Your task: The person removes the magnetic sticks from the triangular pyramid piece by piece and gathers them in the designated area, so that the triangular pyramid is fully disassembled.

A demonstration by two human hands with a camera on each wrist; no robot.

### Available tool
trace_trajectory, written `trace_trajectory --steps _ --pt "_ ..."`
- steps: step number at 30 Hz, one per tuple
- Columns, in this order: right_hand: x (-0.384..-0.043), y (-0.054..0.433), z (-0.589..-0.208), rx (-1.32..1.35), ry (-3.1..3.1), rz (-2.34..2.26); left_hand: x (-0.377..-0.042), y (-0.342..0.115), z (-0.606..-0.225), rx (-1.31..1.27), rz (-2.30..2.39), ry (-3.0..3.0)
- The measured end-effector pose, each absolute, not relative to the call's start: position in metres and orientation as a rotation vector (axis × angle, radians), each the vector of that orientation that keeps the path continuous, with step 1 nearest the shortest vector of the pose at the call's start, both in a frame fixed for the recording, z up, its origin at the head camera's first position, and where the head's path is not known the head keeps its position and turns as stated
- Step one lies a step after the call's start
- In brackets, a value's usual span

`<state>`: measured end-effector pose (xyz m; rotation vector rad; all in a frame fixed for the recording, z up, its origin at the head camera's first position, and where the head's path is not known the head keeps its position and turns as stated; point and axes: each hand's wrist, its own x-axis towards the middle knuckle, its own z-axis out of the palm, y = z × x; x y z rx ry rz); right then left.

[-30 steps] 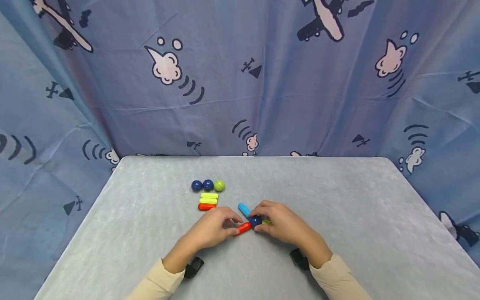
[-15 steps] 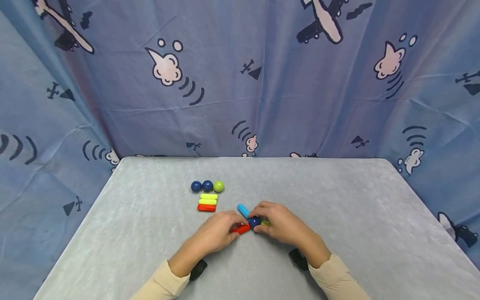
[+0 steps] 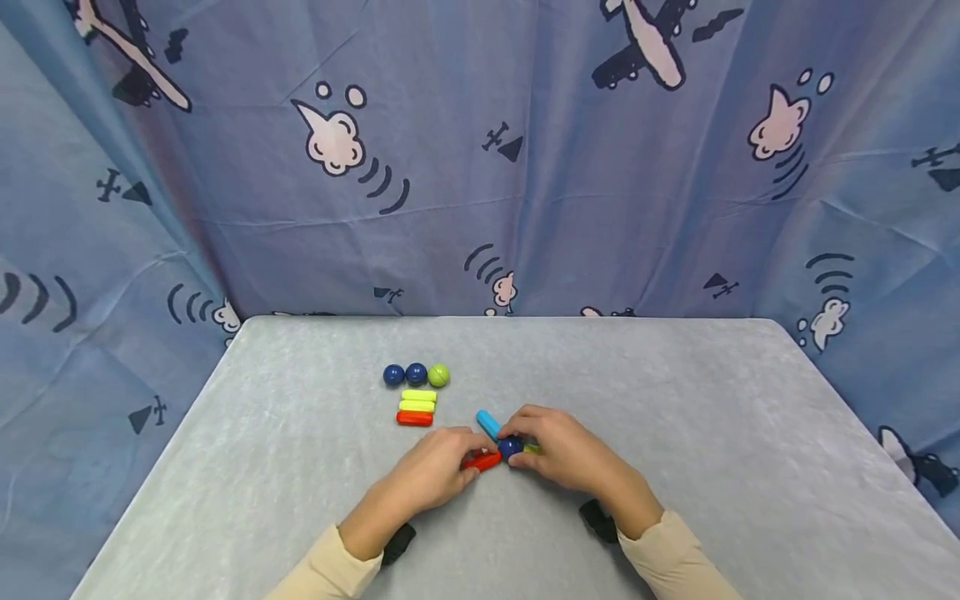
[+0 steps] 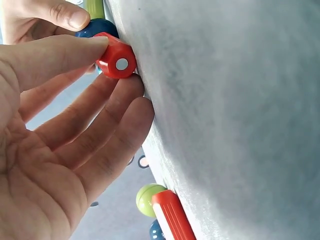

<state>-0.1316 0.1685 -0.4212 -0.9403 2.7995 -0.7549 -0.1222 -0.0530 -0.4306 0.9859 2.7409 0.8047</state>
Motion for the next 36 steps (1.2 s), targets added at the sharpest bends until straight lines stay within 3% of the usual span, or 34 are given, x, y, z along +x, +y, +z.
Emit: trace_trajectory --steps 36 --pt "-0.1323 0.1769 -0.4189 -0.897 2.890 -0.654 -0.1225 -0.0594 -0.4286 0.971 0.653 2.817"
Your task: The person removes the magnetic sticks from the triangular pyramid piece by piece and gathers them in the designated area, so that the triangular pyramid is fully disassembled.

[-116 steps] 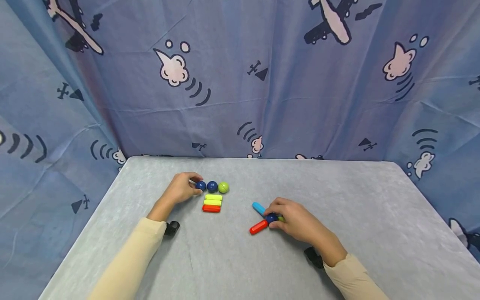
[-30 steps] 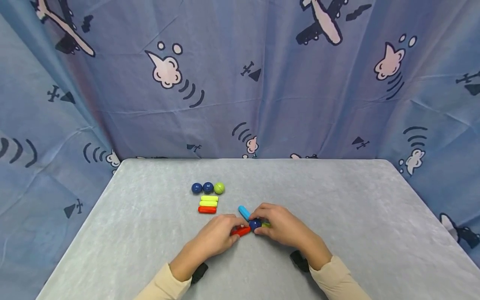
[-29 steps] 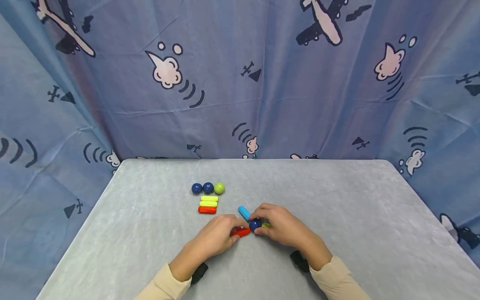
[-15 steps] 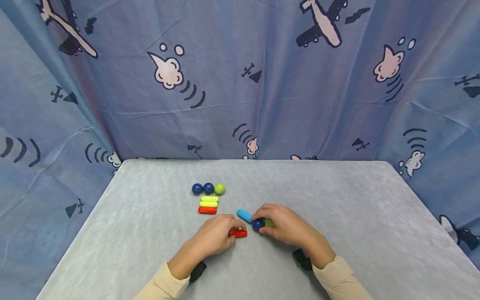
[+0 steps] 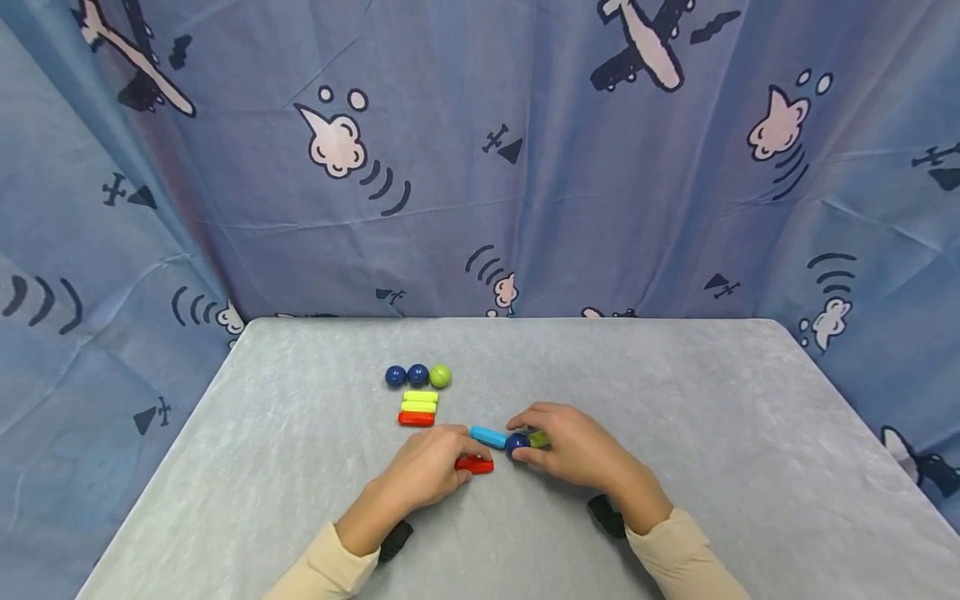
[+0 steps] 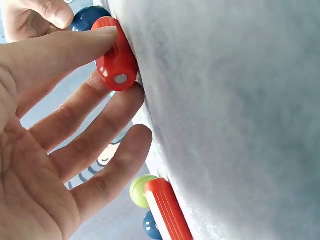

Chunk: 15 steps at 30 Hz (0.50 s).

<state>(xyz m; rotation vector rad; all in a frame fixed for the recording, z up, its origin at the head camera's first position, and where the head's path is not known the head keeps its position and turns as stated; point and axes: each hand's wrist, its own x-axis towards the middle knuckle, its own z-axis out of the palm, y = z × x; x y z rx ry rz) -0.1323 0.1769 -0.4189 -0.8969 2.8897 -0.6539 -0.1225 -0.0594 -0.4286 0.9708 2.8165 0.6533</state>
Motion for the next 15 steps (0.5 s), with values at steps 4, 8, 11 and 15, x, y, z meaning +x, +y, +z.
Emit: trace_trajectory --steps 4,8,11,15 --pt "-0.132 0.176 -0.421 -0.881 2.920 -0.621 -0.122 -0.061 -0.427 0.962 0.646 2.795" --pt "-0.132 0.175 -0.423 -0.867 2.903 -0.612 -0.123 -0.067 -0.425 0.936 0.648 2.784" --pt "-0.131 0.176 -0.422 -0.854 2.895 -0.603 -0.125 -0.074 -0.424 0.904 0.685 2.781" --pt "-0.131 0.177 -0.420 -0.868 2.897 -0.581 -0.129 -0.085 -0.422 0.833 0.734 2.807"
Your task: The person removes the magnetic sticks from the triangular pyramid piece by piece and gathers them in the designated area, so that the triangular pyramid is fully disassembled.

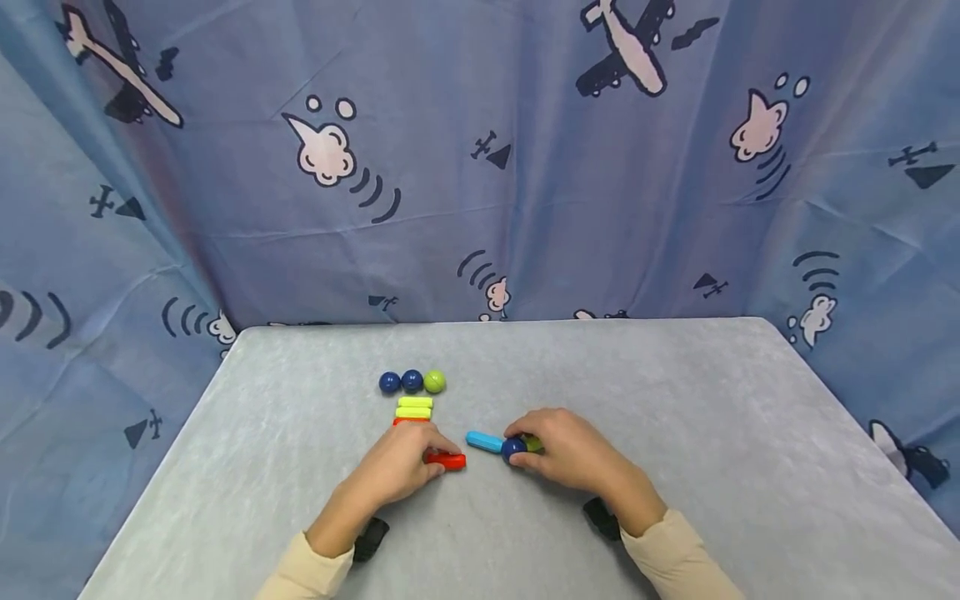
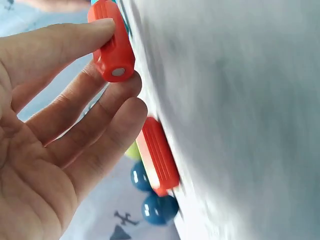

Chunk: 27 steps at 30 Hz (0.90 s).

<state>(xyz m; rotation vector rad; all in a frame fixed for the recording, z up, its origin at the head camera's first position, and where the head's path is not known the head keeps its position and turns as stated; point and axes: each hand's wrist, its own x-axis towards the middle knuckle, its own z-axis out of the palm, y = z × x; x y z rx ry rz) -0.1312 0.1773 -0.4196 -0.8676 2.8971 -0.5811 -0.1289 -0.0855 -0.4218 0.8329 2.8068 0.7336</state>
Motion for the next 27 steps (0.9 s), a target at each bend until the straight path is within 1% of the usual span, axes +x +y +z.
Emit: trace_trajectory --steps 6,14,21,27 --pt "-0.132 0.176 -0.418 -0.903 2.896 -0.559 -0.132 -0.102 -0.420 0.691 0.773 2.863" --pt "-0.132 0.177 -0.418 -0.919 2.895 -0.562 -0.138 -0.118 -0.418 0.580 0.776 2.922" --pt "-0.132 0.178 -0.418 -0.930 2.880 -0.563 -0.144 -0.127 -0.418 0.631 0.773 2.920" --pt "-0.132 0.179 -0.419 -0.922 2.877 -0.576 -0.149 -0.135 -0.425 0.625 0.738 2.893"
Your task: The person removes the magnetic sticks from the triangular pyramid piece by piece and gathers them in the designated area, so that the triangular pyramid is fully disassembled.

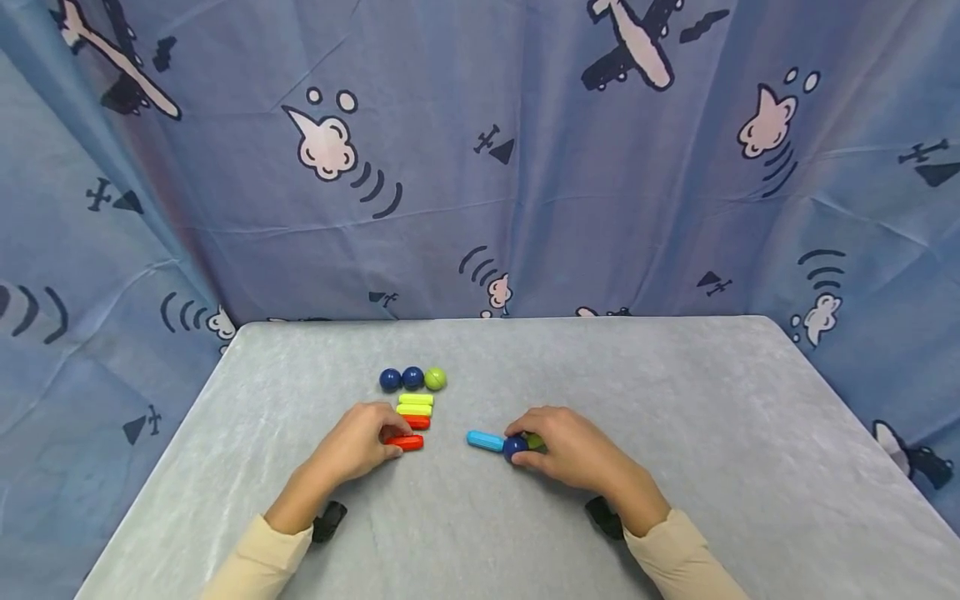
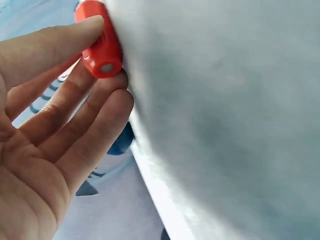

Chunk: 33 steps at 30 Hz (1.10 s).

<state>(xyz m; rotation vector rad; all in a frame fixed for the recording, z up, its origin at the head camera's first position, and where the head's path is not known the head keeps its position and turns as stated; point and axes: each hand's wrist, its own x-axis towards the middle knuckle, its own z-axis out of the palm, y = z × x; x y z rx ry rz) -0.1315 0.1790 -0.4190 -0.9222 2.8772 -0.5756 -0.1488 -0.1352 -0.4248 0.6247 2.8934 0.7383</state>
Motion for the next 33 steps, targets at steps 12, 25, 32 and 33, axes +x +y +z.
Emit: trace_trajectory --steps 12,25,32,33 --pt "-0.131 0.179 -0.419 -0.906 2.876 -0.573 -0.153 -0.149 -0.429 0.586 0.830 2.864" --pt "-0.132 0.178 -0.420 -0.886 2.871 -0.579 -0.156 -0.143 -0.432 0.625 0.765 2.971" --pt "-0.131 0.177 -0.419 -0.912 2.875 -0.569 -0.158 -0.140 -0.431 0.601 0.790 2.996" --pt "-0.132 0.177 -0.419 -0.915 2.875 -0.570 -0.158 -0.140 -0.431 0.599 0.787 2.997"
